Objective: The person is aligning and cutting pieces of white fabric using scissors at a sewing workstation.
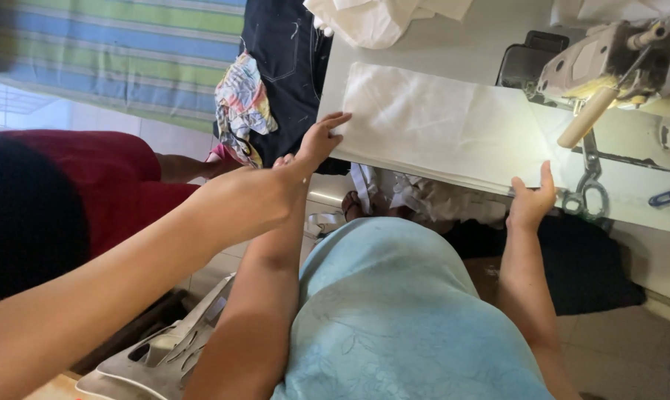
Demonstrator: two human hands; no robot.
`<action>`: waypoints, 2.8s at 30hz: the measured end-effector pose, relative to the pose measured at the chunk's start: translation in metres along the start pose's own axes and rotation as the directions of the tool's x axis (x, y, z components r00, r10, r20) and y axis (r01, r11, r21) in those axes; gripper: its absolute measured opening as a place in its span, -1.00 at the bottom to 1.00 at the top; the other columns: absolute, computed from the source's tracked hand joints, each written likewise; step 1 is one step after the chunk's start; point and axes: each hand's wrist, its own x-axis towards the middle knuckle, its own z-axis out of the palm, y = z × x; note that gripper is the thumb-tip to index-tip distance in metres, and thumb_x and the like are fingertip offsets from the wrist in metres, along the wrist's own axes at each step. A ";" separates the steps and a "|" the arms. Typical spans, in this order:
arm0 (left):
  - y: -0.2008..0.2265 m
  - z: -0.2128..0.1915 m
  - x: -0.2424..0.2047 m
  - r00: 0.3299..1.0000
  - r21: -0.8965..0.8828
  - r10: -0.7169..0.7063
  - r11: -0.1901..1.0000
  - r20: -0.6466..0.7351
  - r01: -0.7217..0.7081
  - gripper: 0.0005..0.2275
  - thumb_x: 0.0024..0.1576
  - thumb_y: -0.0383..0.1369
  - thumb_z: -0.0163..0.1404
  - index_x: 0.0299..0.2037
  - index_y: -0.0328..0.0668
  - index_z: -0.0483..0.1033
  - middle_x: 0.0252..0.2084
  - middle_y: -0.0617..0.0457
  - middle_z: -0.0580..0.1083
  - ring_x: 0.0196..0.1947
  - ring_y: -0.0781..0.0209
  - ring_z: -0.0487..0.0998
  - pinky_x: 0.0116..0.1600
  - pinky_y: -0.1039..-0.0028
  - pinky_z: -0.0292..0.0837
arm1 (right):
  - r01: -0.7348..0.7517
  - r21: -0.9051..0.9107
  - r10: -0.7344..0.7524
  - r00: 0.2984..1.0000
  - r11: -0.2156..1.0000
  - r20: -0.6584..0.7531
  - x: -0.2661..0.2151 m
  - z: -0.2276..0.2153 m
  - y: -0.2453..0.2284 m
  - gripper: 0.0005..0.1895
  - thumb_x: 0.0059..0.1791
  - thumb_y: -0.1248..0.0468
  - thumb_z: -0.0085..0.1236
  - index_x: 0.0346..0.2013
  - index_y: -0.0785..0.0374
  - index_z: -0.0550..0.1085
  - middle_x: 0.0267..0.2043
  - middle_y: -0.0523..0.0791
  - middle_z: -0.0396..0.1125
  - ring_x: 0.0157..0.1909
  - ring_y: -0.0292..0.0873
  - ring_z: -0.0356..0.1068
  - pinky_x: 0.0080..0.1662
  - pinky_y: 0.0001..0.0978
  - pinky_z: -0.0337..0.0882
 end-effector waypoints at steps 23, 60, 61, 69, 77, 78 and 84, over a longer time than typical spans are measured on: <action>-0.011 0.009 0.024 0.832 -0.730 -0.173 0.410 0.527 0.547 -0.68 0.27 -0.40 0.02 0.24 0.00 0.41 -0.05 0.23 0.44 -0.26 0.43 0.50 0.03 0.71 0.33 | -0.066 0.003 0.066 0.998 0.998 0.007 -0.038 -0.019 -0.030 -0.15 -0.10 0.54 0.11 0.49 0.02 0.25 0.45 0.13 -0.05 0.57 0.16 -0.21 0.51 -0.07 -0.29; 0.114 0.044 0.029 0.996 0.301 -0.017 0.954 0.087 -0.010 -0.73 -0.05 -0.16 0.32 -0.38 0.07 0.45 -0.37 0.13 0.45 -0.26 -0.06 0.55 -0.10 0.18 0.43 | 0.056 0.286 -0.186 0.872 0.957 0.453 -0.084 0.041 -0.116 -0.80 0.09 0.27 0.18 0.01 0.19 0.55 -0.01 -0.03 0.48 -0.09 -0.08 0.53 -0.16 -0.33 0.51; 0.134 0.059 0.024 0.995 0.303 -0.004 0.952 0.099 -0.026 -0.73 -0.05 -0.16 0.32 -0.38 0.07 0.45 -0.37 0.13 0.45 -0.26 -0.06 0.55 -0.10 0.18 0.43 | 0.056 0.289 -0.184 0.880 0.956 0.437 -0.082 0.045 -0.121 -0.80 0.09 0.27 0.18 0.01 0.19 0.55 -0.01 -0.03 0.48 -0.09 -0.08 0.53 -0.16 -0.33 0.51; 0.214 0.116 0.013 0.896 -0.116 0.441 0.894 0.046 -0.433 -0.56 0.06 -0.42 0.25 0.17 -0.04 0.47 0.15 -0.01 0.46 0.20 -0.08 0.42 0.30 0.17 0.26 | -0.778 0.496 0.295 0.613 0.385 0.733 -0.047 0.011 -0.114 -0.77 0.11 0.17 0.06 -0.10 0.25 0.55 -0.31 -0.14 0.44 -0.30 -0.28 0.42 -0.31 -0.55 0.35; 0.159 0.087 0.034 0.981 0.619 -0.018 0.778 0.192 -0.107 -0.48 0.39 0.07 -0.52 0.56 0.36 -0.15 0.62 0.23 -0.17 0.59 0.04 -0.34 0.48 -0.10 -0.78 | -0.191 0.368 0.194 0.981 0.910 0.030 0.095 -0.094 -0.029 -0.68 0.03 0.50 0.06 0.09 0.41 0.37 -0.18 0.03 0.30 -0.41 -0.02 0.53 -0.33 -0.32 0.62; 0.161 0.085 0.032 0.982 0.630 -0.003 0.768 0.189 -0.119 -0.48 0.39 0.04 -0.50 0.57 0.33 -0.14 0.61 0.21 -0.14 0.60 0.02 -0.30 0.50 -0.11 -0.75 | -0.136 0.280 0.159 0.986 0.950 -0.058 0.111 -0.105 -0.032 -0.73 0.00 0.51 0.11 0.00 0.43 0.38 -0.24 0.07 0.34 -0.50 0.05 0.52 -0.45 -0.25 0.62; 0.160 0.088 0.040 0.984 0.659 0.015 0.741 0.177 -0.130 -0.48 0.37 0.01 -0.44 0.56 0.30 -0.07 0.60 0.15 -0.04 0.60 -0.02 -0.22 0.51 -0.18 -0.68 | 0.043 -0.596 -0.213 0.952 0.802 -0.218 0.149 -0.129 -0.002 -0.70 0.00 0.35 0.35 -0.03 0.13 0.44 -0.11 -0.17 0.21 -0.10 -0.05 0.47 -0.16 -0.13 0.58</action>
